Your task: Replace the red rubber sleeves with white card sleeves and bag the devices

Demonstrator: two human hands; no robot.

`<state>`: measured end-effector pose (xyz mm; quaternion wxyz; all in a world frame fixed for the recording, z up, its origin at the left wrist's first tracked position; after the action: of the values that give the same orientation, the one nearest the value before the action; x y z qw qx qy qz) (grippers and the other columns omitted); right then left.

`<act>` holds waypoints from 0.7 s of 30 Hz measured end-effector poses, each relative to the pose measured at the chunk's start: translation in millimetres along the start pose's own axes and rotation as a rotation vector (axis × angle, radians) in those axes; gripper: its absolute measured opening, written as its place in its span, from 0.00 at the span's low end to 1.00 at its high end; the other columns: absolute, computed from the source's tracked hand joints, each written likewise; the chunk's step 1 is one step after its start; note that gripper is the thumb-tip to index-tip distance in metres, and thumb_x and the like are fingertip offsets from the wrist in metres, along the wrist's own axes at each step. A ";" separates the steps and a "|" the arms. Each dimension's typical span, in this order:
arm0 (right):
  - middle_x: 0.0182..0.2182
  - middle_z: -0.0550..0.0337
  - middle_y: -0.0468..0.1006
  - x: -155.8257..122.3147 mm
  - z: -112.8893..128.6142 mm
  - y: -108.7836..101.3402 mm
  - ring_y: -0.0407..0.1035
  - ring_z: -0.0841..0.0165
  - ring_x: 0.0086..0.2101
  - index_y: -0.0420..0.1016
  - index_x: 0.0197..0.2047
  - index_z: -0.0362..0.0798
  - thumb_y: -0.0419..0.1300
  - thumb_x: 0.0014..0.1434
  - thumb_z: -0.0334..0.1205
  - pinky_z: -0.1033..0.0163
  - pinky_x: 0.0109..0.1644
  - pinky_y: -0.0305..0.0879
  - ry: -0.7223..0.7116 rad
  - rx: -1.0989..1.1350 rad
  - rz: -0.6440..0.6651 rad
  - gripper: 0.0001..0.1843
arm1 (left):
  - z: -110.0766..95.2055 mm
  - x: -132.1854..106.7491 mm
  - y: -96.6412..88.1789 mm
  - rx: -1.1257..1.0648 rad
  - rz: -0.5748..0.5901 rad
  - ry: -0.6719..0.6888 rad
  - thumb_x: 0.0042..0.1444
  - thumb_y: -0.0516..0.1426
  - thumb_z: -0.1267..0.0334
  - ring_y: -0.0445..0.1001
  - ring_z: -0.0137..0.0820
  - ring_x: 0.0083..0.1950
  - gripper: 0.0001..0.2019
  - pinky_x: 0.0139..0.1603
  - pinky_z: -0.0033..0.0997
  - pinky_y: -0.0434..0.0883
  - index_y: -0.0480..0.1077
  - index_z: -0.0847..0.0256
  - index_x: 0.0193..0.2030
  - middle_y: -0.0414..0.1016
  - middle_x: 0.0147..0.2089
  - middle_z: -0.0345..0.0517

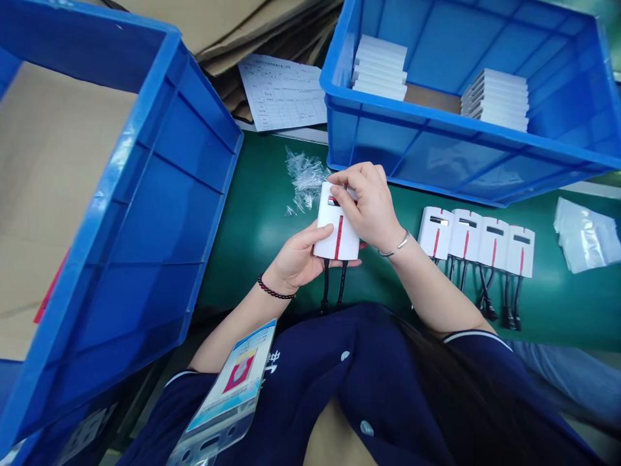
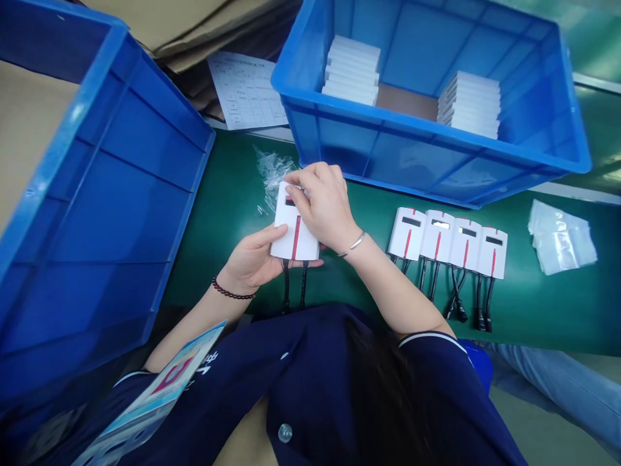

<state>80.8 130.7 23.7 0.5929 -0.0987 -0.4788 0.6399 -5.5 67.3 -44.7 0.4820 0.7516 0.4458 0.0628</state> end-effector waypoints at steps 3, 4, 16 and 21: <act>0.38 0.55 0.75 -2.3 0.0 -0.3 0.68 0.61 0.43 0.74 0.45 0.49 0.52 0.69 0.40 0.52 0.51 0.60 -0.042 0.031 -0.017 0.11 | -1.2 -0.7 0.2 0.022 -0.022 0.005 0.61 0.56 0.68 0.79 0.46 0.48 0.28 0.50 0.65 0.75 0.58 0.53 0.67 0.79 0.48 0.48; 0.38 0.55 0.75 -2.7 0.2 -0.9 0.68 0.61 0.43 0.74 0.45 0.49 0.52 0.69 0.40 0.52 0.51 0.60 -0.058 0.042 -0.021 0.10 | -1.4 -0.6 0.2 0.024 -0.022 0.002 0.61 0.56 0.68 0.79 0.47 0.49 0.28 0.50 0.64 0.75 0.58 0.53 0.67 0.79 0.49 0.48; 0.39 0.55 0.75 -8.1 -3.1 2.4 0.67 0.60 0.45 0.74 0.46 0.50 0.52 0.69 0.42 0.50 0.53 0.60 -0.026 0.058 0.005 0.11 | 1.0 -0.3 -3.2 0.172 -0.077 -0.003 0.57 0.60 0.65 0.76 0.48 0.52 0.21 0.47 0.55 0.78 0.65 0.59 0.57 0.75 0.52 0.52; 0.48 0.53 0.74 -9.7 -9.0 -10.8 0.67 0.61 0.50 0.72 0.54 0.51 0.52 0.69 0.50 0.52 0.54 0.65 0.002 0.343 0.068 0.18 | -12.4 -7.1 -3.7 0.558 -0.116 0.188 0.58 0.60 0.58 0.70 0.46 0.58 0.26 0.56 0.48 0.72 0.60 0.61 0.61 0.70 0.59 0.53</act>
<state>96.9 125.1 22.6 0.5795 -0.0129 -0.3585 0.7318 -18.5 70.9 -38.7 0.2162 0.8192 0.5308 -0.0203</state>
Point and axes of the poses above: each hand's wrist, its own x-axis towards the middle knuckle, its own y-axis out of the palm, z = x × y, the point moved 8 cm from there along x, towards the middle knuckle
